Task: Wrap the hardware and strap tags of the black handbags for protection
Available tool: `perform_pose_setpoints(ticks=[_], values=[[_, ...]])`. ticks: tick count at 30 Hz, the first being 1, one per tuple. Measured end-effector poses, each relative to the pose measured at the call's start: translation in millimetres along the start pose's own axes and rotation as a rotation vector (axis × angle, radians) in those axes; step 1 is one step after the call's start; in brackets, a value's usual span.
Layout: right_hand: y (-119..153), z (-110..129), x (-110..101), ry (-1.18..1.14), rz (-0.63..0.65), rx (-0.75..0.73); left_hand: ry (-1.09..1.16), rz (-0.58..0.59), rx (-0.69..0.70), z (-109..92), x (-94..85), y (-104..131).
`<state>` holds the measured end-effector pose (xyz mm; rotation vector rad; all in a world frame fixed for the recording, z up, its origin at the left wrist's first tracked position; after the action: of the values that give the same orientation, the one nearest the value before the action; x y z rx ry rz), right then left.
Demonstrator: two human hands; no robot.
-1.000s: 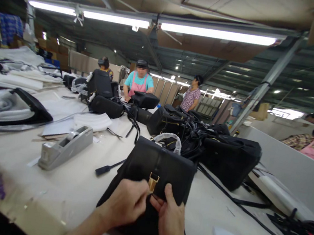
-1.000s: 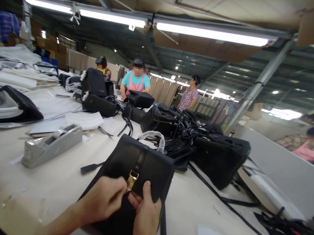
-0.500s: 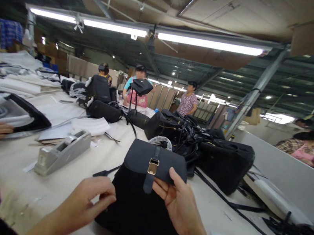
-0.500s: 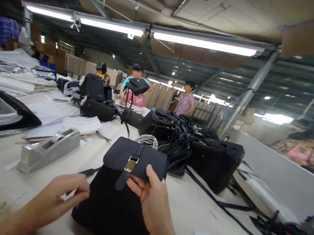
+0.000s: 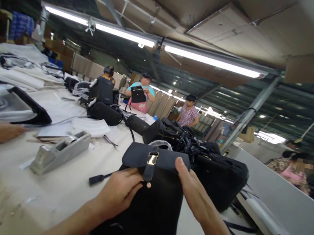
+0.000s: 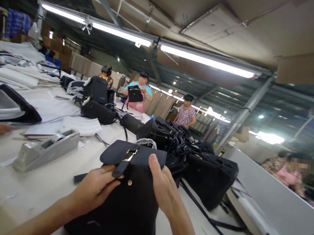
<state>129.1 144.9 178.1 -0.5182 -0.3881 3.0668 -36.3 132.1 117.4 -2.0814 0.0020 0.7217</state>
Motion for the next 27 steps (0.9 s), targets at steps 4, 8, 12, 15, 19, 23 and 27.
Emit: perform_pose_setpoints(ticks=[4, 8, 12, 15, 19, 23, 27], values=[[1, 13, 14, 0.413, 0.161, -0.186, 0.116, -0.116, -0.022, 0, -9.3, -12], [-4, 13, 31, 0.673, 0.185, -0.388, 0.183, -0.083, -0.099, 10, -14.9, -20], [-14, -8, 33, 0.75, 0.104, -0.27, 0.233, 0.066, -0.168, 21, 6.7, -8], [-18, -22, 36, 0.616, 0.222, -0.12, 0.304, 0.098, -0.215, 22, 21.5, 7], [-23, -36, 36, 0.488, 0.339, 0.073, 0.337, 0.066, -0.239, 17, 29.9, 20], [-25, -40, 30, 0.459, 0.295, 0.105, 0.312, 0.009, -0.166, 7, 31.2, 23], [-19, -35, 33, 0.426, 0.282, 0.058, 0.404, -0.037, -0.217, 9, 32.3, 20]])
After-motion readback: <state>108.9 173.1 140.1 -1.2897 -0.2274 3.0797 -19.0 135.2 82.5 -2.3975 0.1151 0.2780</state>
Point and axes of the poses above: each hand's wrist, its own y-axis away from the middle knuckle, its own x-axis out of the palm, z = x × y, the point moved 8 cm from there along -y, towards the middle knuckle, and after that the axes turned 4 degrees about -z, right-handed, at the moved point
